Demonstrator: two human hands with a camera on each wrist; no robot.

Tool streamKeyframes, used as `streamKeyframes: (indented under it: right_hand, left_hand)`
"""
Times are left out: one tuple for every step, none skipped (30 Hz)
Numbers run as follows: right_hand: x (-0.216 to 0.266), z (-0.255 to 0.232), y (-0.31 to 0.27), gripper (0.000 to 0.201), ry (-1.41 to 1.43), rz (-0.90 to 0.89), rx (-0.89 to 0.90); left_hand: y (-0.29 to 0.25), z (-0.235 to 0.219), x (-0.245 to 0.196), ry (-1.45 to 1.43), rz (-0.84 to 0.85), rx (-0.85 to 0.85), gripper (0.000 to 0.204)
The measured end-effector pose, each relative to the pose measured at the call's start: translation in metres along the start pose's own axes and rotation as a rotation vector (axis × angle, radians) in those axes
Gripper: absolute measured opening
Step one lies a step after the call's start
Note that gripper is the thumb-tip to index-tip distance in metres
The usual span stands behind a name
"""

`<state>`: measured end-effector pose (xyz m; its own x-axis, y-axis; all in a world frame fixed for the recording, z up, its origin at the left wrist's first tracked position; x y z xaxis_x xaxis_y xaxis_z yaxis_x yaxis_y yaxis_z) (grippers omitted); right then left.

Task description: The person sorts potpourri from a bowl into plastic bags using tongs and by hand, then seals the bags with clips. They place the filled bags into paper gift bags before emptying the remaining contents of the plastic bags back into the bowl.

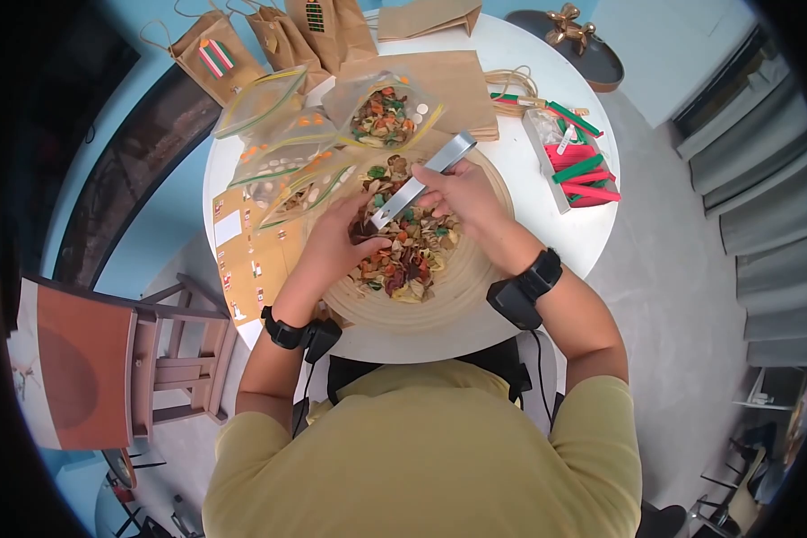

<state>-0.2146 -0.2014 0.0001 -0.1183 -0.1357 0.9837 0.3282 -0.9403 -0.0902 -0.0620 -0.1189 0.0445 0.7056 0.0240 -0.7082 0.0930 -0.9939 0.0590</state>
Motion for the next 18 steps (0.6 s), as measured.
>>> streamKeyframes:
  right_hand:
    - [0.0, -0.001, -0.001, 0.027, 0.01, -0.004, -0.005]
    - [0.0, -0.002, -0.001, 0.026, 0.02, -0.008, -0.011]
    - [0.0, -0.003, -0.001, 0.026, 0.019, -0.009, -0.01]
    - [-0.002, -0.005, -0.001, 0.026, 0.047, -0.005, -0.015]
    - [-0.004, -0.007, -0.001, 0.025, 0.076, 0.0, -0.02]
    - [-0.003, -0.008, -0.002, 0.025, 0.076, -0.002, -0.02]
    - [0.001, -0.012, -0.003, 0.026, 0.081, -0.022, -0.035]
    - [0.004, -0.015, -0.004, 0.027, 0.086, -0.042, -0.051]
    - [0.008, -0.016, -0.005, 0.027, 0.086, -0.043, -0.051]
    - [0.011, -0.019, -0.008, 0.026, 0.092, -0.028, -0.074]
    - [0.014, -0.022, -0.01, 0.025, 0.099, -0.013, -0.097]
    - [0.016, -0.025, -0.011, 0.025, 0.1, -0.014, -0.099]
    - [0.019, -0.028, -0.01, 0.025, 0.1, -0.027, -0.096]
    - [0.022, -0.031, -0.009, 0.024, 0.099, -0.039, -0.093]
    - [0.023, -0.034, -0.007, 0.024, 0.099, -0.04, -0.093]
    - [0.026, -0.039, -0.003, 0.023, 0.117, -0.064, -0.103]
    - [0.032, -0.04, 0.001, 0.023, 0.134, -0.089, -0.113]
    - [0.039, -0.041, 0.004, 0.022, 0.132, -0.113, -0.129]
  left_hand:
    - [-0.003, -0.003, -0.008, 0.037, 0.109, -0.066, 0.065]
    - [-0.004, -0.005, -0.011, 0.037, 0.11, -0.066, 0.065]
    - [-0.004, -0.002, -0.009, -0.003, 0.037, -0.005, 0.063]
    - [-0.003, 0.001, -0.006, -0.042, -0.035, 0.055, 0.062]
    - [-0.004, 0.0, -0.007, -0.042, -0.034, 0.053, 0.062]
    - [-0.005, -0.001, -0.008, -0.046, -0.037, 0.054, 0.062]
    - [-0.006, -0.001, -0.008, -0.049, -0.041, 0.055, 0.063]
    - [-0.008, -0.001, -0.007, -0.049, -0.041, 0.055, 0.063]
    - [-0.011, -0.006, -0.01, -0.039, -0.004, 0.005, 0.063]
    - [-0.015, -0.011, -0.013, -0.029, 0.033, -0.044, 0.063]
    - [-0.018, -0.012, -0.012, -0.028, 0.035, -0.043, 0.063]
    - [-0.021, -0.014, -0.009, -0.022, 0.011, -0.053, 0.064]
    - [-0.023, -0.016, -0.005, -0.017, -0.013, -0.064, 0.064]
    - [-0.025, -0.017, -0.002, -0.016, -0.012, -0.064, 0.064]
    - [-0.028, -0.019, -0.002, 0.021, 0.042, -0.105, 0.064]
    - [-0.032, -0.022, -0.005, 0.057, 0.097, -0.146, 0.064]
    - [-0.035, -0.023, -0.006, 0.057, 0.097, -0.147, 0.064]
    - [-0.037, -0.024, -0.006, 0.058, 0.076, -0.139, 0.063]
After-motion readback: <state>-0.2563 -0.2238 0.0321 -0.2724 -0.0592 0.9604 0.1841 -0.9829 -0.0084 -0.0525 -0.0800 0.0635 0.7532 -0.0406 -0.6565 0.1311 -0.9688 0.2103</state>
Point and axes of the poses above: each hand's wrist, its own y-axis towards the middle knuckle, its own z-axis out of the palm, x = y × z, the point moved 10 cm from there along y, towards the middle knuckle, and after that the axes turned 15 degrees about -z, right-handed, at the moved point
